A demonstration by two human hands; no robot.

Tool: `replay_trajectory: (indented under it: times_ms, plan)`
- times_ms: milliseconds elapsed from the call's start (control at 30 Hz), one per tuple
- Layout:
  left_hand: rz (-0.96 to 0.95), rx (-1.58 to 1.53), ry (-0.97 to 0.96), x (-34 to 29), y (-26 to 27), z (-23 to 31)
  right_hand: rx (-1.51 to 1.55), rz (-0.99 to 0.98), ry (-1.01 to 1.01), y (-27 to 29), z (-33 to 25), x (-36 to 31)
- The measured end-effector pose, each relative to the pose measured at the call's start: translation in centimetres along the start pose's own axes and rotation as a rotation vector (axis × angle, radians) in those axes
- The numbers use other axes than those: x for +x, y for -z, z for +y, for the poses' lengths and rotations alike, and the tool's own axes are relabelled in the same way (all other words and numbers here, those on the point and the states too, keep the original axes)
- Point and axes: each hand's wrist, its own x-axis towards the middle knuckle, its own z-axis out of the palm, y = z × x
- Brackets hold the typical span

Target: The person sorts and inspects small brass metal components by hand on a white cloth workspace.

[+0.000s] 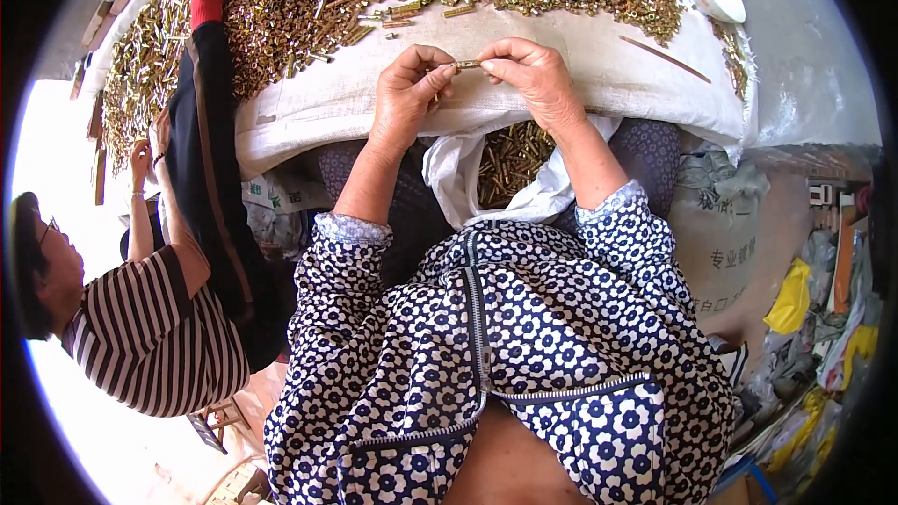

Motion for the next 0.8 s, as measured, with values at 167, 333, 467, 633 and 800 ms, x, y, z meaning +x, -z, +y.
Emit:
replay_trajectory:
  times_ms: [167,333,467,633,800]
  plan:
    - [0.013,-0.048,-0.023,0.2,-0.5,-0.1,-0.126,-0.006,0.008,0.3,0.4,0.1]
    - [0.001,0.430,-0.139,0.8,-2.4,-0.5,-0.446,-0.002,0.122,0.6,1.8,0.1]
    - [-0.035,0.754,-0.457,1.3,-3.0,-0.5,-0.720,-0.012,0.156,0.6,0.8,0.4]
    - [-0.092,0.843,-0.427,1.5,-3.7,-0.2,-0.646,-0.032,0.194,2.4,1.2,1.3]
    - [-0.109,0.957,-0.458,1.8,-4.5,0.0,-0.816,0.199,0.264,3.8,1.8,3.5]
